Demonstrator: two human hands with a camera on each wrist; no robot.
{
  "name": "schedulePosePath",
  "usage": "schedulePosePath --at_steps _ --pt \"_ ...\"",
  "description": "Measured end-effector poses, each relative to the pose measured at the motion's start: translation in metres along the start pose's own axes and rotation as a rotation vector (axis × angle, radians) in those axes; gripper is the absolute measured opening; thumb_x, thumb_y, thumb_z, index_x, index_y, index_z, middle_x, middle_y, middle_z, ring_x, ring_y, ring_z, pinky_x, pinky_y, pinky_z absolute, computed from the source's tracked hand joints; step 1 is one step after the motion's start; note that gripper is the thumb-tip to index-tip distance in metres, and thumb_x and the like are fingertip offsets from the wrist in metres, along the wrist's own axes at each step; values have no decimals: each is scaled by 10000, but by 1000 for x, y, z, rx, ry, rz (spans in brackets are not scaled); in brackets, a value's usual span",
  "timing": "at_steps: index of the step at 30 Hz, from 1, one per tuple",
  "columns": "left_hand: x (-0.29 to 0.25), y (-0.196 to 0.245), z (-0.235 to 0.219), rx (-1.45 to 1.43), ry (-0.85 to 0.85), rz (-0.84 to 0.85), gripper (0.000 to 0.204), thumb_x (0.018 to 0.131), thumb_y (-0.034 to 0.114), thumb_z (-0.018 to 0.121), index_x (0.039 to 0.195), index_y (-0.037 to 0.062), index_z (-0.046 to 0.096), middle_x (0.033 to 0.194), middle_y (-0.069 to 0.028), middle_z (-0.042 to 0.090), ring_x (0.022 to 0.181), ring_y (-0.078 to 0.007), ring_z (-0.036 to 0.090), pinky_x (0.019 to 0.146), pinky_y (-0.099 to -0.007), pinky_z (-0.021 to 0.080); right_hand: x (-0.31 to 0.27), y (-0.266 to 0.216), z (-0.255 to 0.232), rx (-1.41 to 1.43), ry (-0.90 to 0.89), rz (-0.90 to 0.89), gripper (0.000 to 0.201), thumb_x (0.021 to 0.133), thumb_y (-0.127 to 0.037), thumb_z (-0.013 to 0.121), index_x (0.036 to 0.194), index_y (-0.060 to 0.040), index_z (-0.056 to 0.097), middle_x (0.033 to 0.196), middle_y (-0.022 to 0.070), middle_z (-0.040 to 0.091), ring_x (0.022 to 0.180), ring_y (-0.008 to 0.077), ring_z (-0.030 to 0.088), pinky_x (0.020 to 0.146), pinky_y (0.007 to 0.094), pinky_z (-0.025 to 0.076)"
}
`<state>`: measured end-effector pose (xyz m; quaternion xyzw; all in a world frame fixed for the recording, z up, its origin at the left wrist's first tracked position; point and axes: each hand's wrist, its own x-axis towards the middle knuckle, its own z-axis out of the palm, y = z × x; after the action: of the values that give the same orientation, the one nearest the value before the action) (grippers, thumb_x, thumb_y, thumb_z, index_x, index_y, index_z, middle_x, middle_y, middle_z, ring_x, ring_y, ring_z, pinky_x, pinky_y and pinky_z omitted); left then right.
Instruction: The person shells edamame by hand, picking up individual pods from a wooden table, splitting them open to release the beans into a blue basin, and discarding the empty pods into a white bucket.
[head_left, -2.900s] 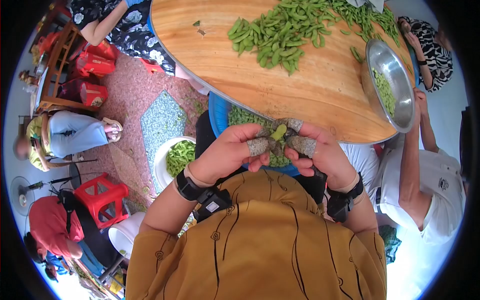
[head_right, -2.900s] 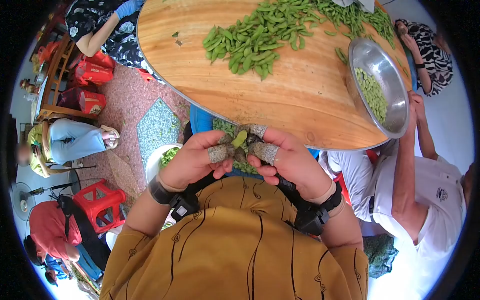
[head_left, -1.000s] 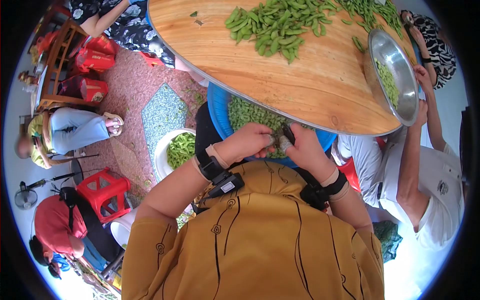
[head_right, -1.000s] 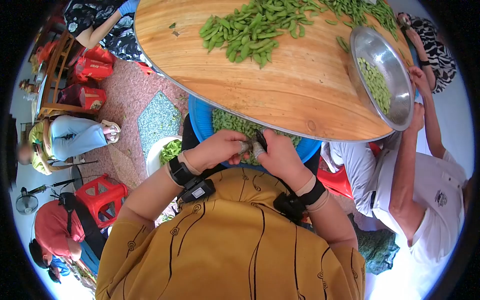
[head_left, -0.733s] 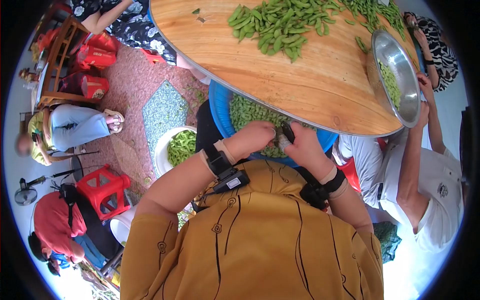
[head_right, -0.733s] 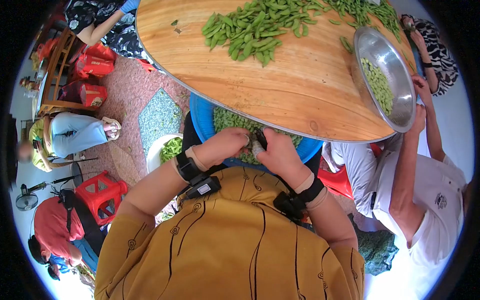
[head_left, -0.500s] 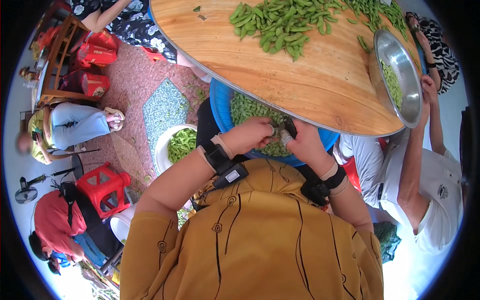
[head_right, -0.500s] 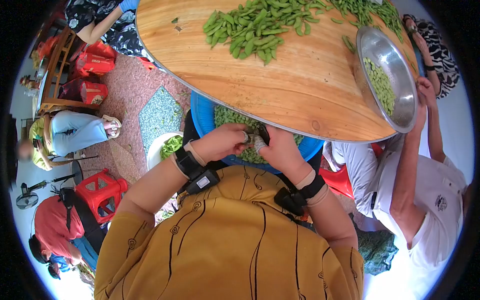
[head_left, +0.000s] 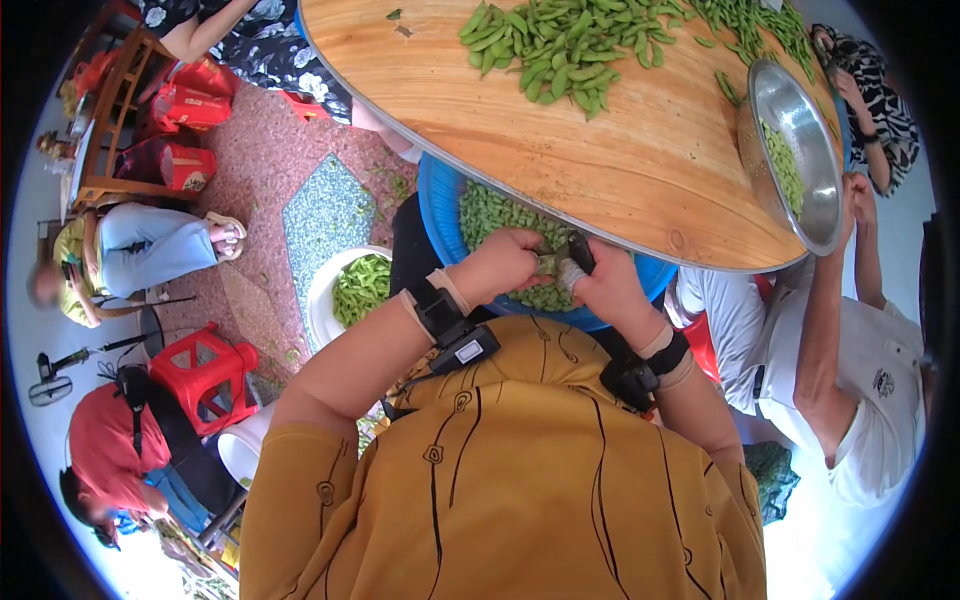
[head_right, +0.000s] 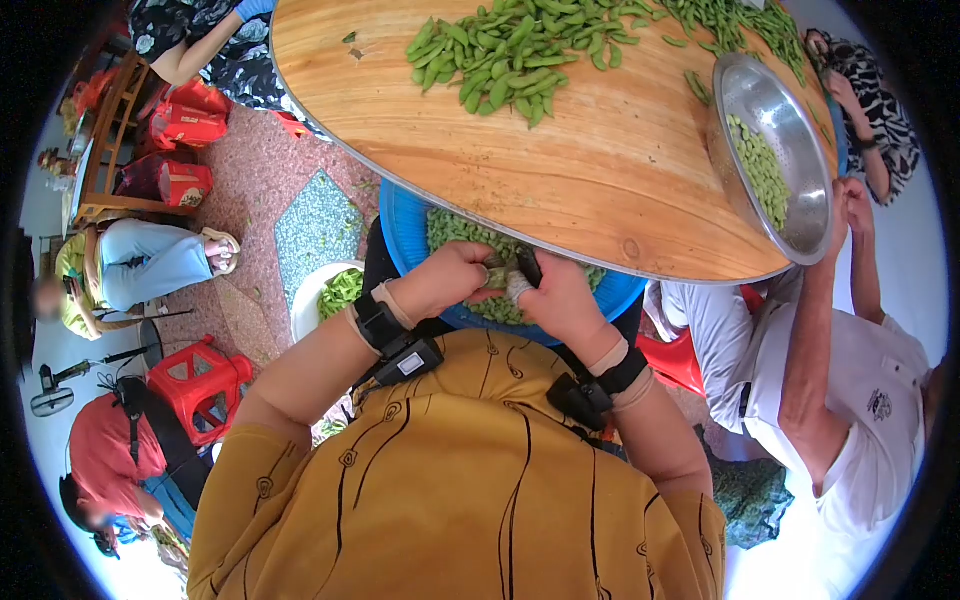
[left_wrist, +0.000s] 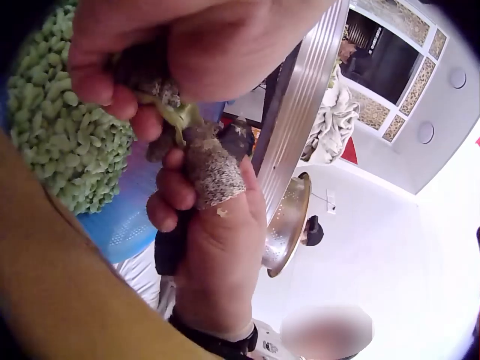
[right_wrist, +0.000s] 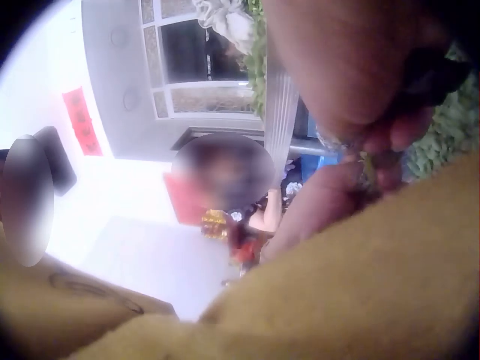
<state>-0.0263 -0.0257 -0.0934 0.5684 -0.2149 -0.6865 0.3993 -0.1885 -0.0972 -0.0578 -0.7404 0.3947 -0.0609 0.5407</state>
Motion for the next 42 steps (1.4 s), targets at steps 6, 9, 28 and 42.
schedulePosePath --at_steps 6,9,28,42 --pt "-1 -8 -12 918 186 898 328 751 12 532 1064 -38 617 940 -187 652 763 -278 642 763 -337 507 3 14 -7 372 79 174 223 853 -87 551 1050 9 595 780 49 628 557 79 522 494 230 455" --pt "-6 18 -8 648 -125 353 235 780 71 564 973 -42 635 863 -168 671 769 -253 662 701 -336 511 4 14 -8 379 8 246 237 862 -87 558 1081 0 586 820 48 624 584 57 497 513 212 452" --pt "-110 -44 -136 1410 739 136 371 839 116 567 1194 11 533 940 -225 626 766 -374 632 702 -431 513 9 -96 -65 -399 174 -297 251 814 -261 619 882 -20 594 752 223 601 736 404 600 630 451 466" --pt "-35 -45 -92 158 462 173 360 778 133 671 1009 -42 457 792 -91 579 578 -148 574 470 -252 493 106 -103 -100 72 275 -44 158 805 -150 582 762 -6 535 615 47 549 504 114 495 452 263 379"
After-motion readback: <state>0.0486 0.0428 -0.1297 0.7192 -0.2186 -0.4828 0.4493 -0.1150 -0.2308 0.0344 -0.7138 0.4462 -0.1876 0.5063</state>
